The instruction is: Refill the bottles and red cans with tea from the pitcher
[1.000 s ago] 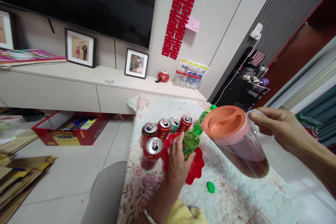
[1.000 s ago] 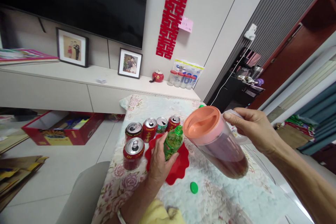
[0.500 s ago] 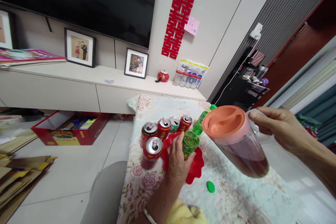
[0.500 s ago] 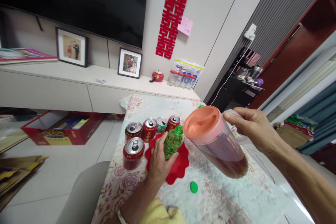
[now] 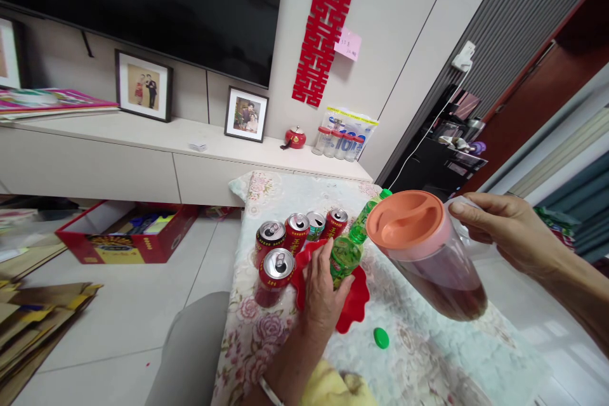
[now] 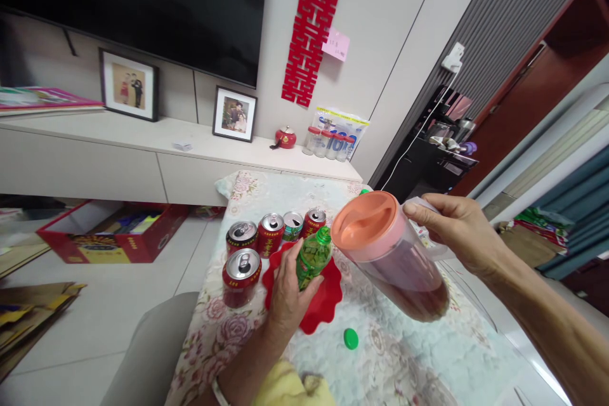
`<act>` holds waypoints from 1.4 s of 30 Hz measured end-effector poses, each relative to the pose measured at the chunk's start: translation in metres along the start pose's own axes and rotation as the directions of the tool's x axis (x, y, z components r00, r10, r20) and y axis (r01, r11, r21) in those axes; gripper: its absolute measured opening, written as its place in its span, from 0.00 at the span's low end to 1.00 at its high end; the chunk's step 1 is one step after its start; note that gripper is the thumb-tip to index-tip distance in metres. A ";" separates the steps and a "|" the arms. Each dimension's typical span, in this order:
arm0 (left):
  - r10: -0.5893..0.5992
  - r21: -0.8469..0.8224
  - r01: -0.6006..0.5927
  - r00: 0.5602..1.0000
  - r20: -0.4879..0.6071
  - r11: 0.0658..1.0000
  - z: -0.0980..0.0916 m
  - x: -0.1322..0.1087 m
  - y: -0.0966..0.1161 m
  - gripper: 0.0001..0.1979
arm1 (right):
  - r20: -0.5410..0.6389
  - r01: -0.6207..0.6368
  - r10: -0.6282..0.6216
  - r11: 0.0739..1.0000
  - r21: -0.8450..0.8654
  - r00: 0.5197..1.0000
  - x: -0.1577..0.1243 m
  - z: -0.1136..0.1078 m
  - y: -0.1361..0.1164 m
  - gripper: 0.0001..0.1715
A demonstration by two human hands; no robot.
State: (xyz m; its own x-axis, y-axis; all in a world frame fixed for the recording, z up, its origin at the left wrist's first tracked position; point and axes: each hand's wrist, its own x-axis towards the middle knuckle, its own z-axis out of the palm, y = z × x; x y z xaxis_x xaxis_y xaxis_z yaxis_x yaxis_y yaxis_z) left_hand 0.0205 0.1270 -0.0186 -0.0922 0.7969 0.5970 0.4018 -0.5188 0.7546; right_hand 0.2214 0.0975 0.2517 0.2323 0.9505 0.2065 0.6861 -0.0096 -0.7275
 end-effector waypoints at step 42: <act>-0.004 0.000 0.004 1.000 0.004 1.000 -0.001 0.000 0.001 0.41 | 0.010 0.009 -0.009 1.000 0.001 1.000 0.001 -0.001 -0.003 0.38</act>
State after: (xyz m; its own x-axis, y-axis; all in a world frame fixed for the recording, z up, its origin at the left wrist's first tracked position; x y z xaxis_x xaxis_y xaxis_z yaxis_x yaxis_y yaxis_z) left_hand 0.0197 0.1262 -0.0178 -0.0899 0.8005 0.5925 0.4010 -0.5155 0.7573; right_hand 0.2203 0.0983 0.2546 0.2192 0.9535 0.2070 0.6876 -0.0005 -0.7261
